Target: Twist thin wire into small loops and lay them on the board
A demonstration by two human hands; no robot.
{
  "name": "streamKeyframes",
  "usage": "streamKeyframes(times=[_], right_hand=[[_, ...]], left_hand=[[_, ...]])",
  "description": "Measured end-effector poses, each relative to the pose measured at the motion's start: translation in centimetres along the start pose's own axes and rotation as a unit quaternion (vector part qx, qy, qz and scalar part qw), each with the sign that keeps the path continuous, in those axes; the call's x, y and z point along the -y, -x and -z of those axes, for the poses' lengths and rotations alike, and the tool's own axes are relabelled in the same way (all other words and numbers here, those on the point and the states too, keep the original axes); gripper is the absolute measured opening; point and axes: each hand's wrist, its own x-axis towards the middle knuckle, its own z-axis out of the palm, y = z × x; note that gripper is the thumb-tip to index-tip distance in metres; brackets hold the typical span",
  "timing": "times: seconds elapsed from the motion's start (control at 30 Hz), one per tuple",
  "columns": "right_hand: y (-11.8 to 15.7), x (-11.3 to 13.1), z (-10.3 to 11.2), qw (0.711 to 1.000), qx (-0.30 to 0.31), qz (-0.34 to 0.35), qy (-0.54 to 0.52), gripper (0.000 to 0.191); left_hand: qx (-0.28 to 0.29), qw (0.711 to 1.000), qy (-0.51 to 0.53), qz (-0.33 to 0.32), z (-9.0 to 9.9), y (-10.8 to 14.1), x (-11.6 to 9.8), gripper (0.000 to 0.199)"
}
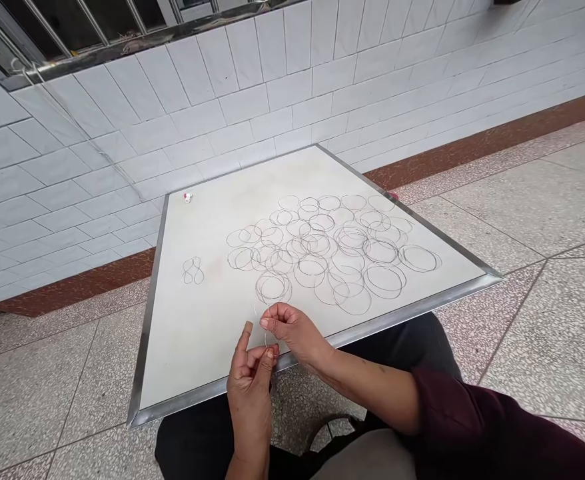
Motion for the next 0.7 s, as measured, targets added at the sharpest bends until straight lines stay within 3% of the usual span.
streamKeyframes(times=[0.37, 0.7], right_hand=[[-0.2, 0.9, 0.7, 0.995, 0.06, -0.073, -0.024, 0.035], [-0.5, 0.5, 0.7, 0.995, 0.066, -0.073, -0.029, 0.033]], left_hand=[[-0.007, 0.997, 0.072, 0.022, 0.7, -0.1, -0.5, 0.061], [-0.022, 0.996, 0.083, 0.028, 0.4, -0.2, -1.1, 0.054]])
